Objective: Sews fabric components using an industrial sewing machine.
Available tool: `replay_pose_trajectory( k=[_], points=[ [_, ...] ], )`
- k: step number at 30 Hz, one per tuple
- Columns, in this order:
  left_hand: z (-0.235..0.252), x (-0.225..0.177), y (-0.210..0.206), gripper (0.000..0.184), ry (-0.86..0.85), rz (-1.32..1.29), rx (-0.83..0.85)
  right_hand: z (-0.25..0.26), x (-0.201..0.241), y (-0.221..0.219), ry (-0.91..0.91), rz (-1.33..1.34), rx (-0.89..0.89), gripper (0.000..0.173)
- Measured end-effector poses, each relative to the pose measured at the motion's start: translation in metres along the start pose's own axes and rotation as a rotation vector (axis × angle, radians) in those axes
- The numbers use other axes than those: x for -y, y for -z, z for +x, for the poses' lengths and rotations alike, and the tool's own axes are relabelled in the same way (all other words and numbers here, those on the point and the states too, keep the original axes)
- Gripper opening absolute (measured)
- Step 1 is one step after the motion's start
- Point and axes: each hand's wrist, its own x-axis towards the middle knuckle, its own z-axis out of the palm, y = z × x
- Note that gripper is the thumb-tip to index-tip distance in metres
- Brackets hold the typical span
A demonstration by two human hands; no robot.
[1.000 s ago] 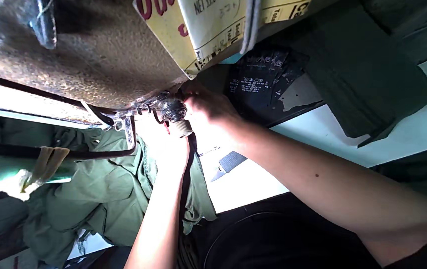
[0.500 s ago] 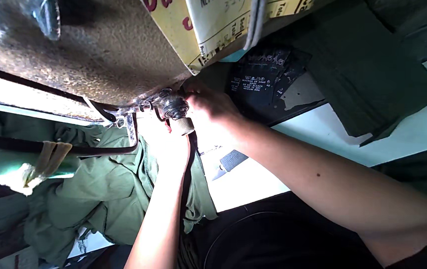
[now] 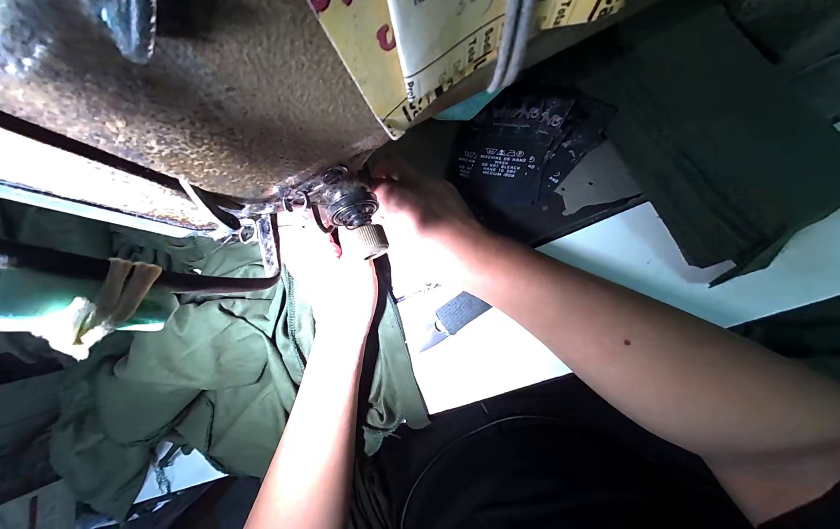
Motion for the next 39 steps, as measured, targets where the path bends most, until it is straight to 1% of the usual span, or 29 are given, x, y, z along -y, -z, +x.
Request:
replay_pose_trajectory(
  k=[6,9,13,15,17,19,22,25,28,32,34,36,38,39],
  points=[
    [0.000,0.000,0.000,0.033,0.042,-0.015,0.014,0.000,-0.001,-0.001,0.011,0.011,-0.022,0.023],
    [0.001,0.001,-0.001,0.034,0.006,-0.033,0.008,0.000,-0.002,-0.002,0.014,0.053,-0.042,0.023],
    [0.003,0.004,-0.001,0.031,-0.019,-0.104,-0.017,0.002,-0.003,-0.001,0.047,-0.004,-0.039,0.024],
    [0.000,0.004,0.003,0.027,-0.027,-0.155,-0.066,0.004,0.000,0.005,0.026,-0.007,0.021,0.026],
    [-0.004,0.004,0.011,0.020,-0.045,-0.203,-0.088,0.003,0.000,0.010,0.040,0.015,0.039,0.024],
    [-0.007,0.005,0.018,0.014,-0.113,-0.239,-0.091,-0.001,-0.001,0.017,0.078,0.051,0.024,0.023],
    [-0.014,0.009,0.024,0.020,-0.205,-0.259,-0.040,-0.006,0.004,0.023,0.071,0.042,0.077,0.023],
    [-0.018,0.009,0.022,0.024,-0.169,-0.288,0.008,-0.010,0.015,0.022,-0.024,-0.019,0.127,0.023],
    [-0.020,0.008,0.019,0.026,-0.162,-0.320,0.032,-0.018,0.020,0.015,-0.065,0.062,0.065,0.025],
    [-0.018,0.008,0.016,0.026,-0.197,-0.346,0.043,-0.023,0.015,0.001,-0.003,0.122,-0.085,0.024],
    [-0.019,0.008,0.020,0.025,-0.196,-0.339,0.058,-0.026,0.015,0.001,0.013,0.116,-0.097,0.026],
    [-0.022,0.008,0.027,0.025,-0.161,-0.347,0.068,-0.036,0.013,0.007,0.099,-0.016,-0.069,0.027],
    [-0.028,0.007,0.034,0.022,-0.148,-0.349,0.071,-0.057,0.010,0.019,0.187,-0.242,0.079,0.020],
    [-0.031,0.008,0.037,0.020,-0.159,-0.359,0.080,-0.071,0.005,0.021,0.255,-0.345,0.099,0.019]
  ],
)
